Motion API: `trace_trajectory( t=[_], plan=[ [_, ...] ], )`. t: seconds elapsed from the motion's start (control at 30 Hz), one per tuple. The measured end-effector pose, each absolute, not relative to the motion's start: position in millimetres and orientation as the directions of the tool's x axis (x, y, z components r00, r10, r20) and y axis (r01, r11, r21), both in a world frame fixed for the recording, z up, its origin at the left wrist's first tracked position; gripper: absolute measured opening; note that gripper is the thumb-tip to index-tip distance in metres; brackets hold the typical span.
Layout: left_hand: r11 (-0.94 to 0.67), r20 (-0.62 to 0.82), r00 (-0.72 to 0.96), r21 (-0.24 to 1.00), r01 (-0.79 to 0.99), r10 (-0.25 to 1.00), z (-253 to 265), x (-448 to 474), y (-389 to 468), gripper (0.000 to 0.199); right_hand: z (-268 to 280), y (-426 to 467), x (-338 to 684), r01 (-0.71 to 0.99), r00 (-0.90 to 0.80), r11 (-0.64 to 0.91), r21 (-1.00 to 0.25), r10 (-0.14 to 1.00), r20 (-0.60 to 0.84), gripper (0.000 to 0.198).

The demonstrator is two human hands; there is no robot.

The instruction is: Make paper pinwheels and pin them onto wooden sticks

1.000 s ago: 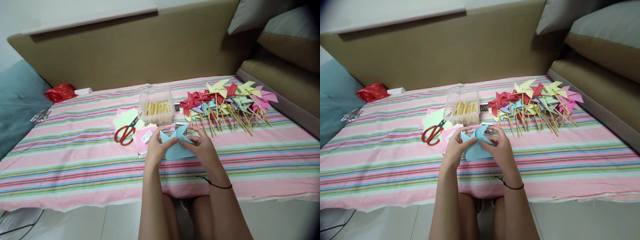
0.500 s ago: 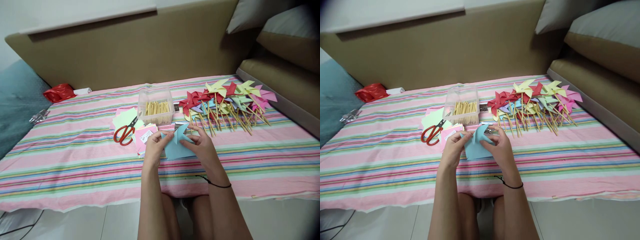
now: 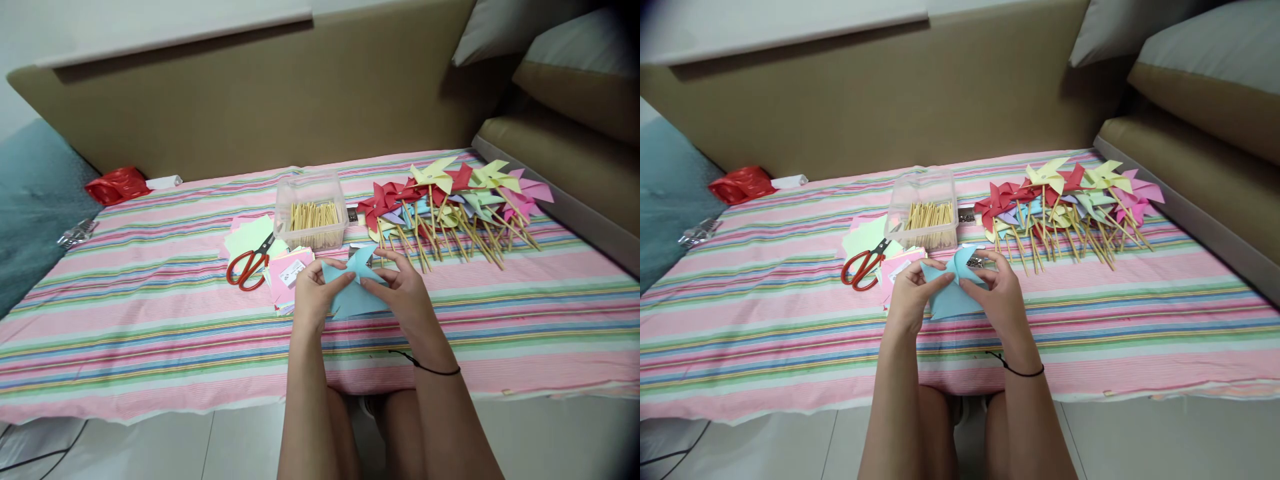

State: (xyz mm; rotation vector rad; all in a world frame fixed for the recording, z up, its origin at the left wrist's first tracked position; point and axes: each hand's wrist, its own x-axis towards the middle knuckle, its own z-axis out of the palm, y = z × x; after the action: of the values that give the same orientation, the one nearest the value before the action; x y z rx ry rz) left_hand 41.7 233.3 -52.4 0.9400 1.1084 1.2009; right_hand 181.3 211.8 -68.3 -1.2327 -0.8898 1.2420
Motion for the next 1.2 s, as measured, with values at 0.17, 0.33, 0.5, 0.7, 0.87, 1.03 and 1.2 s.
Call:
trace_trajectory(
  t=[0.17, 0.33, 0.5, 0.7, 0.87, 1.03, 1.2],
  plan=[
    [0.112, -0.107, 0.038, 0.965, -0.236, 0.994, -52.6, 40.9, 233.4, 0.038, -69.3, 212.0, 181.8, -0.180, 0.177, -0.092, -0.979, 0.976, -0.124, 0.060],
    [0.171, -0.161, 0.064, 0.964, -0.204, 0.985, -55.1, 40.2, 234.2, 0.046, -71.0, 212.4, 182.0, -0.180, 0.180, -0.085, -0.980, 0.977, -0.117, 0.060],
    [0.172, -0.166, 0.046, 0.963, -0.207, 0.985, -58.6, 39.0, 236.0, 0.047, -71.2, 212.6, 182.1, -0.192, 0.169, -0.093, -0.977, 0.978, -0.126, 0.059],
    [0.214, -0.204, 0.071, 0.960, -0.179, 0.976, -57.4, 36.9, 234.5, 0.046, -72.4, 212.3, 183.1, -0.167, 0.154, -0.093, -0.982, 0.981, -0.119, 0.060],
    [0.239, -0.229, 0.074, 0.956, -0.169, 0.971, -54.6, 36.7, 233.1, 0.047, -72.6, 212.1, 183.8, -0.159, 0.149, -0.100, -0.982, 0.981, -0.124, 0.062],
    [0.258, -0.248, 0.084, 0.953, -0.156, 0.965, -55.2, 36.7, 233.4, 0.049, -70.4, 211.3, 183.8, -0.156, 0.141, -0.123, -0.980, 0.979, -0.145, 0.059],
    [0.228, -0.217, 0.099, 0.966, -0.119, 0.971, -60.0, 35.0, 234.0, 0.047, -71.0, 211.1, 184.0, -0.134, 0.145, -0.131, -0.982, 0.978, -0.150, 0.056]
  ],
)
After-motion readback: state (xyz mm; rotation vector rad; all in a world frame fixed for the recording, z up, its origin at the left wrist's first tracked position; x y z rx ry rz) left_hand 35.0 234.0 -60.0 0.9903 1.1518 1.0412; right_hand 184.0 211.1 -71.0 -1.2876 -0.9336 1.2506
